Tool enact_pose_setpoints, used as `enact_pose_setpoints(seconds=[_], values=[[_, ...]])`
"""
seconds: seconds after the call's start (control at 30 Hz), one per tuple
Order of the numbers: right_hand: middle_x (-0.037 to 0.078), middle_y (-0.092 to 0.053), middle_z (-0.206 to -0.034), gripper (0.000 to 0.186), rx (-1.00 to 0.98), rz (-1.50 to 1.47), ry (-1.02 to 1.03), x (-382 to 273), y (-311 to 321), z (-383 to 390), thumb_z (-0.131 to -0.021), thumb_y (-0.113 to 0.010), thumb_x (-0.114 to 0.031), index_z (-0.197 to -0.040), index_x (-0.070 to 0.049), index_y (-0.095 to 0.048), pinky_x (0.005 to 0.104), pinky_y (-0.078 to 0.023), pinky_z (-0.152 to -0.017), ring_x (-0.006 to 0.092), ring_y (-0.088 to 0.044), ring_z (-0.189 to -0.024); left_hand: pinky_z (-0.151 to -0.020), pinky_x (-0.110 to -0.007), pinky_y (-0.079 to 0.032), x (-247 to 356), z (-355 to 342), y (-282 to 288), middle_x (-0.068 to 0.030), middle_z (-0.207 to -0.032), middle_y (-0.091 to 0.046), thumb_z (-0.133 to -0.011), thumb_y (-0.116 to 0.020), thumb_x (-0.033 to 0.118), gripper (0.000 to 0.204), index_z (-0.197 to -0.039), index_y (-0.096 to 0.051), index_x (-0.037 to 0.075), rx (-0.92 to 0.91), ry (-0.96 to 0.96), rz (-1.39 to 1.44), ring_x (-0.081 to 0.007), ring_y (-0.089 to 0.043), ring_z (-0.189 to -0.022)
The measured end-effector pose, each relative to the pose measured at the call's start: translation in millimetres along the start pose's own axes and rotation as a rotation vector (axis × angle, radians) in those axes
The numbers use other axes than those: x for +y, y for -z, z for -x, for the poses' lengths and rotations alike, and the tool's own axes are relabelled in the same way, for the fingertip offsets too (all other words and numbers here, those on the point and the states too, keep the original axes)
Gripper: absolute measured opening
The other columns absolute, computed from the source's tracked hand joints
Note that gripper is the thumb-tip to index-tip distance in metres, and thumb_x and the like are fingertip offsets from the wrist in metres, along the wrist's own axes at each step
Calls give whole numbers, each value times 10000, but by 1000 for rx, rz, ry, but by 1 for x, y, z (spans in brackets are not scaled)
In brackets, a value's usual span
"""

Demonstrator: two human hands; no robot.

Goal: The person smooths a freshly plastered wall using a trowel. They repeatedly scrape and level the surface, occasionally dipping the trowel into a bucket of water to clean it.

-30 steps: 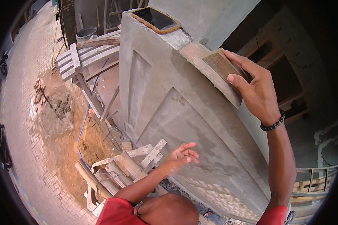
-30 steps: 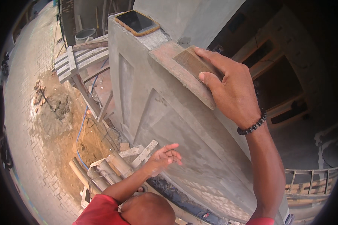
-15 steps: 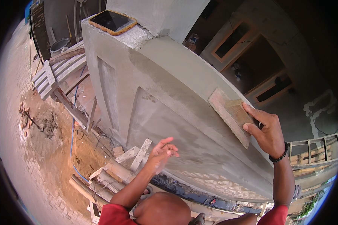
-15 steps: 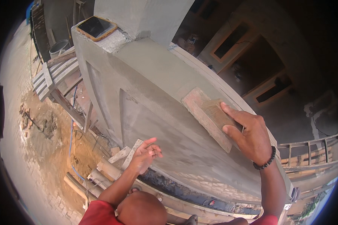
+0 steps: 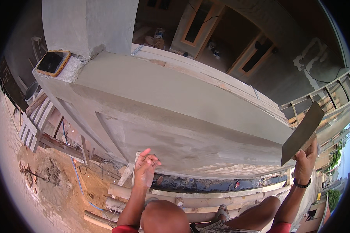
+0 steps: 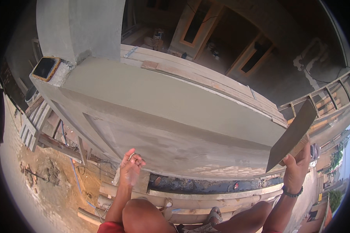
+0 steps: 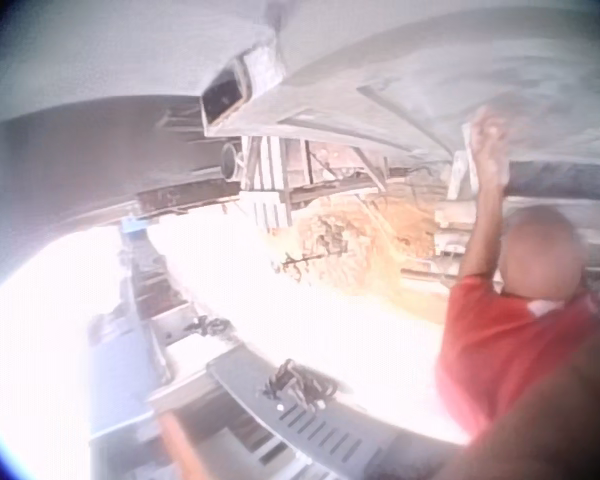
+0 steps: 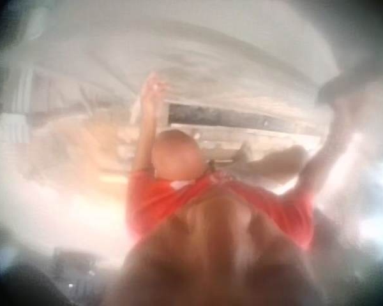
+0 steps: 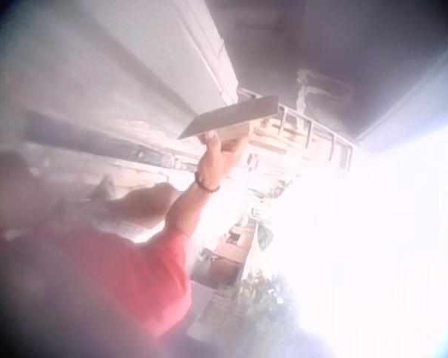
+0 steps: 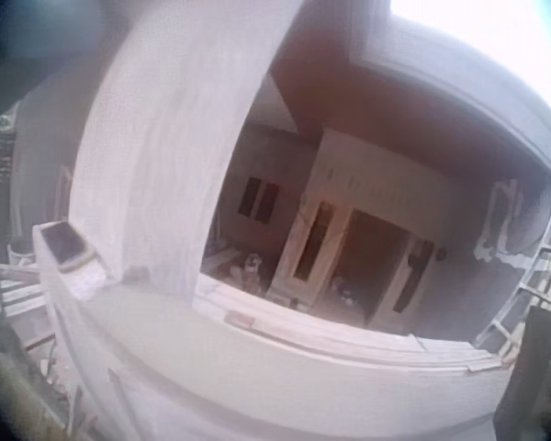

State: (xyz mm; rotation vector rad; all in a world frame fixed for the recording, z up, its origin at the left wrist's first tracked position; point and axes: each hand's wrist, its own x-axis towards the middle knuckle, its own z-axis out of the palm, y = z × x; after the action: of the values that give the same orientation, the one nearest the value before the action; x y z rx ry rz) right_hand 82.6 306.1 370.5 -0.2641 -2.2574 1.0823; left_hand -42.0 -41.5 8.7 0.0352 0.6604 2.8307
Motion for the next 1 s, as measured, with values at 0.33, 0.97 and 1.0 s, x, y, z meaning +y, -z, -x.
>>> enact_pose_setpoints(seconds=[0.33, 0.97, 1.0], values=[[111, -445, -957, 610, 18, 356, 564, 83, -174, 94, -592, -670, 5, -1193, -78, -607, 418, -428, -801, 293, -485, -870, -875, -388, -493, -28, 5, -16, -99, -1011, -626, -879, -681, 183, 483, -1323, -517, 85, -36, 119, -12, -251, -618, -941], [60, -465, -910, 582, -164, 621, 940, 34, -187, 47, -674, -675, -42, -1241, -170, -669, 385, -366, -722, 249, -506, -861, -867, -374, -458, -24, 18, 6, -90, -1002, -645, -904, -631, 112, 379, -1271, -544, 73, 56, 88, 9, -233, -612, -918], [60, -467, -894, 601, -143, 642, 931, 19, -191, 38, -658, -678, -34, -1245, -162, -665, 388, -359, -709, 246, -509, -848, -866, -370, -455, -25, 17, 6, -88, -1001, -646, -905, -632, 112, 376, -1268, -545, 71, 75, 88, 14, -231, -612, -918]])
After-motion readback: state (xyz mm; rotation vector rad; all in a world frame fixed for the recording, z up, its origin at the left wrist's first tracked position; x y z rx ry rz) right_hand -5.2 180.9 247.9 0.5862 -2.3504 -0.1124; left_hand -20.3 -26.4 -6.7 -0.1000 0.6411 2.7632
